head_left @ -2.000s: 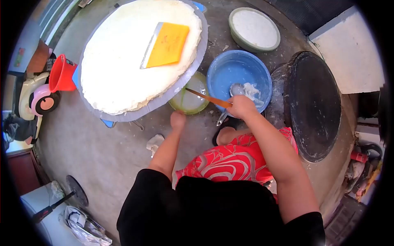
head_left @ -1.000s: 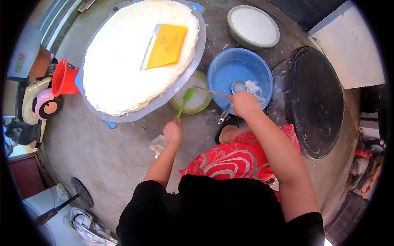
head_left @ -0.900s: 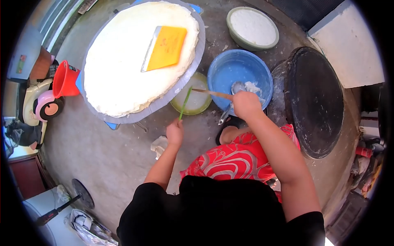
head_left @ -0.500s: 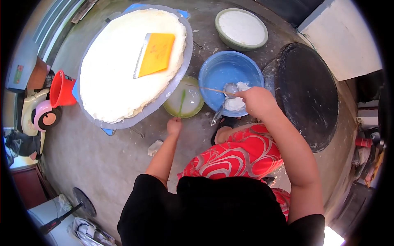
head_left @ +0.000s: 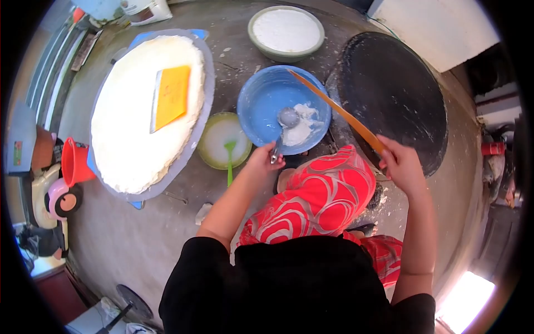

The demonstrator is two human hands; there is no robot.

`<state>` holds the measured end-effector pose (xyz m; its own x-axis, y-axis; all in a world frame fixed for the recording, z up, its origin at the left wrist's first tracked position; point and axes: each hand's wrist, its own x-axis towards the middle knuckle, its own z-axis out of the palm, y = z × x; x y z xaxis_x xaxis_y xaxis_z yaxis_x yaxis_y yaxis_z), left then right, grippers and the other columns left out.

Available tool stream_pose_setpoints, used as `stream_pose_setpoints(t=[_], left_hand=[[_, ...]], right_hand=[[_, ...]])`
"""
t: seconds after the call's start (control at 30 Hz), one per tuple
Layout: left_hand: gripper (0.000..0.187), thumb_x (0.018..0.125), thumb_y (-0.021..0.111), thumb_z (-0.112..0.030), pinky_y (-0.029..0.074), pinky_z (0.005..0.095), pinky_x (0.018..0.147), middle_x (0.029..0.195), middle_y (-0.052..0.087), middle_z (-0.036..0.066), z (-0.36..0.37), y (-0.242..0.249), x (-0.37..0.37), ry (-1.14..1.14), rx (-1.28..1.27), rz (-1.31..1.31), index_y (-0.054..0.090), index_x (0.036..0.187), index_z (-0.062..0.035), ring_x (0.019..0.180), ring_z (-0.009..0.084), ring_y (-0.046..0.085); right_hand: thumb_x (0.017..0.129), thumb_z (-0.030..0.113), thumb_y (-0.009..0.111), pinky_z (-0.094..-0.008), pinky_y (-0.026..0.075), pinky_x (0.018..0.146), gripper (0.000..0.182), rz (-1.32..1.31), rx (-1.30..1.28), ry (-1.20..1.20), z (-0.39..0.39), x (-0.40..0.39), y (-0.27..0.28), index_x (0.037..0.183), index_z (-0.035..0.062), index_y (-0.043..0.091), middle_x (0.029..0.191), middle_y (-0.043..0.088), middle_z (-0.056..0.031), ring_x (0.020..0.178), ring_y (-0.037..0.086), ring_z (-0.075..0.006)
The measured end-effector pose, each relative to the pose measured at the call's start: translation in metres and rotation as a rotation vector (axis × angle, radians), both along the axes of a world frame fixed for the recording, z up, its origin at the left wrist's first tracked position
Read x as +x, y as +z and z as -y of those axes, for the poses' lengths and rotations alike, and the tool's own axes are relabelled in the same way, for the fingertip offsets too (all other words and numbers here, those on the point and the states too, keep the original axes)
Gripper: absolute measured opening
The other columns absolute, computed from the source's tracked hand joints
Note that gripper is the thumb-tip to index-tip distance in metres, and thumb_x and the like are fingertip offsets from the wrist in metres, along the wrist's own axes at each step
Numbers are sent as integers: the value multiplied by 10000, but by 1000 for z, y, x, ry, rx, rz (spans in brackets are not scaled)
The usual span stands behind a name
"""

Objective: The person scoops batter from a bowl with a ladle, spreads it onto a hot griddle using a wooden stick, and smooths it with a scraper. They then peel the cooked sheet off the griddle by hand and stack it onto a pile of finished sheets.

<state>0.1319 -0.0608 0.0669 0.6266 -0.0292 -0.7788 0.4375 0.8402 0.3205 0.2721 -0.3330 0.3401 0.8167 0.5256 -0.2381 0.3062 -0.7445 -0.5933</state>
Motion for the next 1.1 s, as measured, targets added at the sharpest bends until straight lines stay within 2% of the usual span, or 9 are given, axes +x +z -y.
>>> stream_pose_setpoints(t=[0.1,0.2,0.3,0.37,0.4,0.47,0.67,0.87,1.1], left_hand=[[324,904,444,-341,497,456,769,790,560,114,-1,24,39,148,-263,-72,445,1020,-39,649,205,570],[328,916,419,-317,490,375,522,718,520,97,-13,-36,59,61,-295,-124,406,1079,-33,510,177,500],[334,925,399,-310,356,299,326,633,462,69,1,-20,73,-97,-73,-307,409,1094,-22,456,146,449],[302,909,415,-282,439,381,410,668,549,122,13,2,64,-479,804,-124,473,1020,-7,499,228,538],[302,909,415,-282,439,381,410,668,549,122,8,1,65,-489,808,-125,473,1020,-7,499,228,538],[263,869,439,-217,486,455,580,813,617,200,-3,-1,69,-845,1822,-8,527,968,10,668,339,614],[245,790,440,-98,477,432,781,970,605,226,7,20,104,-900,1691,-306,615,928,4,922,364,587],[240,769,471,-112,475,444,778,932,602,251,32,-14,88,-1102,1650,-138,636,883,20,904,375,588],[215,790,489,-156,457,460,749,846,606,243,-4,51,35,-1163,1655,-144,625,808,9,836,390,585]], right_hand=[[848,46,478,-250,441,507,329,-178,-22,-220,46,-27,-10,1164,94,554,617,591,-57,500,533,-96],[857,61,479,-251,434,479,329,-295,-16,-346,87,-53,-45,1176,103,547,625,602,-37,463,512,-89],[857,65,483,-250,436,483,322,-303,-14,-358,112,-77,-79,1172,97,548,623,604,-39,464,510,-87],[855,65,486,-257,442,494,322,-330,-21,-392,115,-87,-91,1170,95,548,624,607,-46,480,526,-97],[853,65,489,-264,448,504,322,-353,-24,-414,116,-90,-100,1168,93,548,625,610,-53,496,542,-108],[850,62,492,-273,457,520,322,-326,12,-392,124,-92,-132,1164,93,550,630,615,-65,518,566,-126],[827,65,516,-302,485,586,307,-259,55,-373,123,-84,-161,1128,89,571,659,631,-104,607,637,-182],[812,66,517,-327,490,606,309,-173,58,-321,119,-83,-164,1110,113,585,654,621,-132,614,635,-234],[815,68,510,-329,490,607,308,-203,63,-339,123,-79,-161,1111,113,584,647,620,-129,622,637,-240]])
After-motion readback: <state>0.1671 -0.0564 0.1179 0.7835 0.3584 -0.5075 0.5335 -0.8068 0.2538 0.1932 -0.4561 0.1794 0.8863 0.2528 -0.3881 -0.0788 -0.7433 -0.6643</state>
